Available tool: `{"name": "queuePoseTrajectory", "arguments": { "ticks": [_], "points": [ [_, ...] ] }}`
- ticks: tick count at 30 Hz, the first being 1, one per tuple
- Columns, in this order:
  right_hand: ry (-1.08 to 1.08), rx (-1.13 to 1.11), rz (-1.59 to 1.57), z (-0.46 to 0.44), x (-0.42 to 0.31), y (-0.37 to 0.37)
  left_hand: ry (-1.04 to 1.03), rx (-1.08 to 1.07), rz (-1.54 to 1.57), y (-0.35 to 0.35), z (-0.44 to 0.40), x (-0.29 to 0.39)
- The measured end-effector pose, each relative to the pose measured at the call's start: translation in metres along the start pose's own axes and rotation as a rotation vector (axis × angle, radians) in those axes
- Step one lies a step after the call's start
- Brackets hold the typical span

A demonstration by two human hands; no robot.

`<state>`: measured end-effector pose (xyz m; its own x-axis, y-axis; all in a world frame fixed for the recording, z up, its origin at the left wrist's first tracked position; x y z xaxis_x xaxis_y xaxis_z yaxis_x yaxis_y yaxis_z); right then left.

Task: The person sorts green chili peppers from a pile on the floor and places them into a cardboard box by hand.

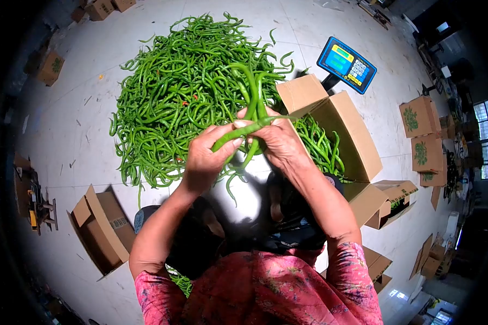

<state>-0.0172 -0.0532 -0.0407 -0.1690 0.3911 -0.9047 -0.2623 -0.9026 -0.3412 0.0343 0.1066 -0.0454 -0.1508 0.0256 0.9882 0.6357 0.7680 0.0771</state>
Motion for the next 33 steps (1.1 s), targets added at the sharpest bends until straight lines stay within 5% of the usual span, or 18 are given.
{"name": "queuePoseTrajectory", "arguments": {
  "ticks": [2,7,15,18,22,25,28,29,33],
  "points": [
    [0.000,-0.001,-0.043,-0.002,0.005,0.003,0.169,-0.014,0.126,-0.001,0.002,-0.003],
    [-0.048,0.021,-0.093,-0.002,-0.006,0.020,0.245,0.219,0.399,0.016,-0.004,0.007],
    [-0.024,-0.104,-0.256,-0.003,-0.012,0.024,0.322,0.273,0.903,0.050,-0.013,-0.018],
    [-0.028,-0.132,-0.297,-0.005,-0.009,0.023,0.292,0.368,0.830,0.046,-0.012,-0.012],
    [-0.034,-0.217,-0.358,-0.005,-0.008,0.022,0.068,0.210,-0.240,0.051,-0.010,0.004],
    [-0.052,-0.269,-0.411,-0.005,-0.006,0.025,-0.299,0.220,-0.683,0.049,-0.007,0.014],
    [-0.071,-0.251,-0.396,-0.004,-0.003,0.028,-0.252,0.306,-0.433,0.043,-0.005,0.025],
    [-0.079,-0.234,-0.378,-0.004,-0.002,0.029,-0.445,0.280,-0.543,0.042,-0.006,0.028],
    [-0.144,-0.104,-0.268,-0.001,-0.002,0.019,-0.616,0.279,-0.388,0.019,-0.003,0.022]
  ]
}}
Point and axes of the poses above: each hand's wrist, its own z-axis away from the middle knuckle, its own y-axis out of the back of the hand, x = y × z, the point moved 2 cm from there along -z, towards the middle knuckle, and after that the axes turned 8 degrees about z, right-handed, at the moved point
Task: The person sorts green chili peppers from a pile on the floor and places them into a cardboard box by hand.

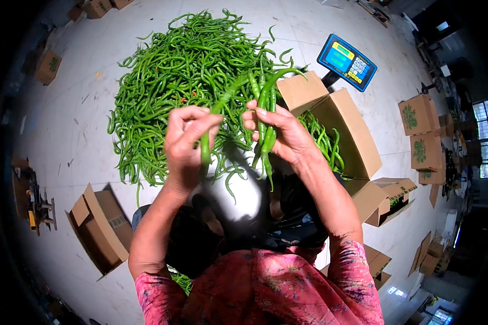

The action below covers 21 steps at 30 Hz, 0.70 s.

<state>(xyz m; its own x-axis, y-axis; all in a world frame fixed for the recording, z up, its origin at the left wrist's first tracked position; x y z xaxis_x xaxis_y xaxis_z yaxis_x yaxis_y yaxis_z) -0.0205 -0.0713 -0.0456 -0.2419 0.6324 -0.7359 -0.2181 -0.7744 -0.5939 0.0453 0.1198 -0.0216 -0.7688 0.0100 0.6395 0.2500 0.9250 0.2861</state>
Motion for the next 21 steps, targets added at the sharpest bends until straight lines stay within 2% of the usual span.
{"name": "queuePoseTrajectory", "arguments": {
  "ticks": [3,5,8,13,14,18,21],
  "points": [
    [0.002,-0.054,0.026,-0.002,0.009,-0.006,0.009,-0.022,0.039,-0.015,0.011,0.007],
    [0.004,-0.091,-0.005,-0.001,0.012,-0.012,-0.127,-0.045,-0.074,-0.020,0.017,0.002],
    [0.022,-0.112,0.006,0.003,0.010,-0.019,-0.183,-0.106,-0.127,-0.025,0.022,-0.005],
    [0.103,0.070,0.063,-0.006,0.015,-0.002,-0.273,-0.321,-0.173,-0.030,0.015,-0.001],
    [0.117,0.079,0.048,-0.005,0.013,0.000,-0.217,-0.325,-0.154,-0.029,0.016,-0.002],
    [0.128,0.105,0.080,0.001,0.003,-0.002,0.217,-0.305,0.098,-0.015,0.008,-0.002],
    [0.132,0.112,0.106,0.001,0.004,-0.006,0.423,-0.269,0.208,-0.015,0.011,-0.005]
  ]
}}
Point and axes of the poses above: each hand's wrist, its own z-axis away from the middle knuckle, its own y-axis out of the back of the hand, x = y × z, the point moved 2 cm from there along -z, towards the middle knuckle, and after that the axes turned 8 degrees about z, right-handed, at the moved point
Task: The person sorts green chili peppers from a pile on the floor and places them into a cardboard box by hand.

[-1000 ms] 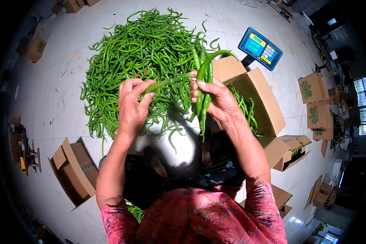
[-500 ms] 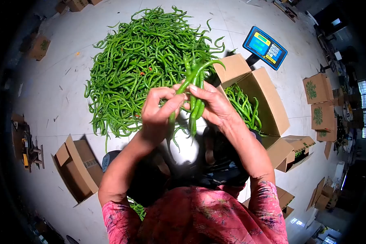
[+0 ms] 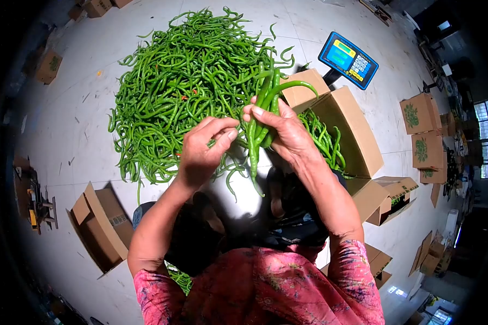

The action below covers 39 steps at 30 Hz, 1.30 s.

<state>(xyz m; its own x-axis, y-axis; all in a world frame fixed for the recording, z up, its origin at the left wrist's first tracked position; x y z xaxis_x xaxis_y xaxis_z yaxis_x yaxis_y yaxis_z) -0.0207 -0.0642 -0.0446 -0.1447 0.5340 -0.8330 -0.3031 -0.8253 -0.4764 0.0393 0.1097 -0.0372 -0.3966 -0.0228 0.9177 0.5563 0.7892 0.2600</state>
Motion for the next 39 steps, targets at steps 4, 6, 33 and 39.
{"name": "queuePoseTrajectory", "arguments": {
  "ticks": [4,6,33,39],
  "points": [
    [0.001,0.009,0.024,-0.003,0.008,-0.001,-0.044,0.015,0.035,-0.011,0.006,0.006],
    [0.001,-0.018,-0.001,-0.005,0.009,-0.002,0.032,0.039,0.132,-0.016,0.008,0.000],
    [0.035,0.126,0.238,-0.011,0.042,-0.013,0.208,-0.118,0.108,-0.032,0.019,-0.046],
    [0.052,0.030,0.219,-0.010,0.039,-0.023,0.453,-0.084,0.738,-0.022,0.006,-0.015]
  ]
}}
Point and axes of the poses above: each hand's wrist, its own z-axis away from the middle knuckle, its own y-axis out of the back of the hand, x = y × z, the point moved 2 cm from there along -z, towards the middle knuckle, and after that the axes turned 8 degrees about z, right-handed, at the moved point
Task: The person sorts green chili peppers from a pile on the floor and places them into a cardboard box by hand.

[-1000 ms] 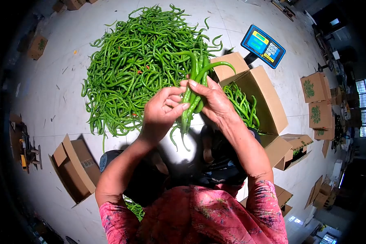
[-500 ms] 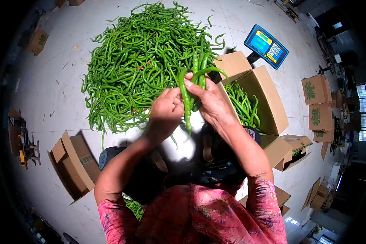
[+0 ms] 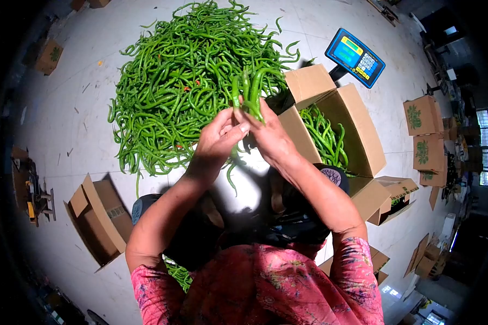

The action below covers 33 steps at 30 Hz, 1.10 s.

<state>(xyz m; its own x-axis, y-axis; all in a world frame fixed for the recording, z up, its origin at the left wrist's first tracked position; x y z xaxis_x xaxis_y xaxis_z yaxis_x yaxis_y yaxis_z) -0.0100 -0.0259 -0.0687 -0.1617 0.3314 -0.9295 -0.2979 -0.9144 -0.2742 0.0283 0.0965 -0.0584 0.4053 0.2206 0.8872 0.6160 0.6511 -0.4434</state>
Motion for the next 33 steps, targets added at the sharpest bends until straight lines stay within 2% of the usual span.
{"name": "queuePoseTrajectory", "arguments": {
  "ticks": [2,5,6,9,13,14,17,18,21,22,24,26,27,29,33],
  "points": [
    [-0.122,-0.034,-0.195,0.005,-0.007,-0.006,-0.059,-0.031,0.022,-0.007,-0.002,0.002],
    [-0.147,-0.021,-0.237,0.007,-0.008,-0.006,-0.218,0.056,-0.290,0.002,-0.002,-0.030],
    [-0.150,-0.098,-0.204,0.007,-0.009,-0.005,-0.211,0.138,-0.389,0.002,-0.002,-0.032],
    [-0.141,-0.174,-0.080,0.012,-0.014,-0.010,-0.164,0.095,-0.343,0.011,-0.006,-0.024],
    [-0.044,-0.244,0.307,0.020,-0.031,-0.007,0.041,0.017,0.012,0.009,-0.003,0.007],
    [-0.061,-0.245,0.265,0.016,-0.025,-0.002,-0.005,-0.028,0.089,0.013,-0.005,0.005],
    [0.040,-0.091,0.434,0.017,-0.025,0.007,0.033,0.041,0.144,0.012,-0.003,0.010],
    [0.082,-0.030,0.422,0.023,-0.035,0.004,0.042,0.056,0.174,0.014,-0.004,0.005],
    [0.255,-0.030,0.266,0.031,-0.042,0.003,-0.001,0.025,0.330,0.023,-0.010,-0.008],
    [0.257,-0.065,0.159,0.037,-0.051,-0.003,-0.044,-0.012,0.190,0.028,-0.013,-0.008],
    [0.158,-0.299,0.033,0.040,-0.055,0.003,-0.040,0.077,0.254,0.023,-0.015,-0.007],
    [0.083,-0.555,-0.062,0.047,-0.062,0.010,0.085,0.058,0.533,0.036,-0.018,-0.014],
    [0.014,-0.684,0.035,0.049,-0.062,0.015,0.037,-0.008,0.626,0.036,-0.023,-0.014],
    [0.214,-0.911,0.430,0.051,-0.057,0.007,0.046,-0.063,0.648,0.039,-0.026,-0.008],
    [0.292,-1.034,0.815,0.071,-0.030,-0.010,0.044,-0.061,0.631,0.031,-0.027,0.003]
  ]
}}
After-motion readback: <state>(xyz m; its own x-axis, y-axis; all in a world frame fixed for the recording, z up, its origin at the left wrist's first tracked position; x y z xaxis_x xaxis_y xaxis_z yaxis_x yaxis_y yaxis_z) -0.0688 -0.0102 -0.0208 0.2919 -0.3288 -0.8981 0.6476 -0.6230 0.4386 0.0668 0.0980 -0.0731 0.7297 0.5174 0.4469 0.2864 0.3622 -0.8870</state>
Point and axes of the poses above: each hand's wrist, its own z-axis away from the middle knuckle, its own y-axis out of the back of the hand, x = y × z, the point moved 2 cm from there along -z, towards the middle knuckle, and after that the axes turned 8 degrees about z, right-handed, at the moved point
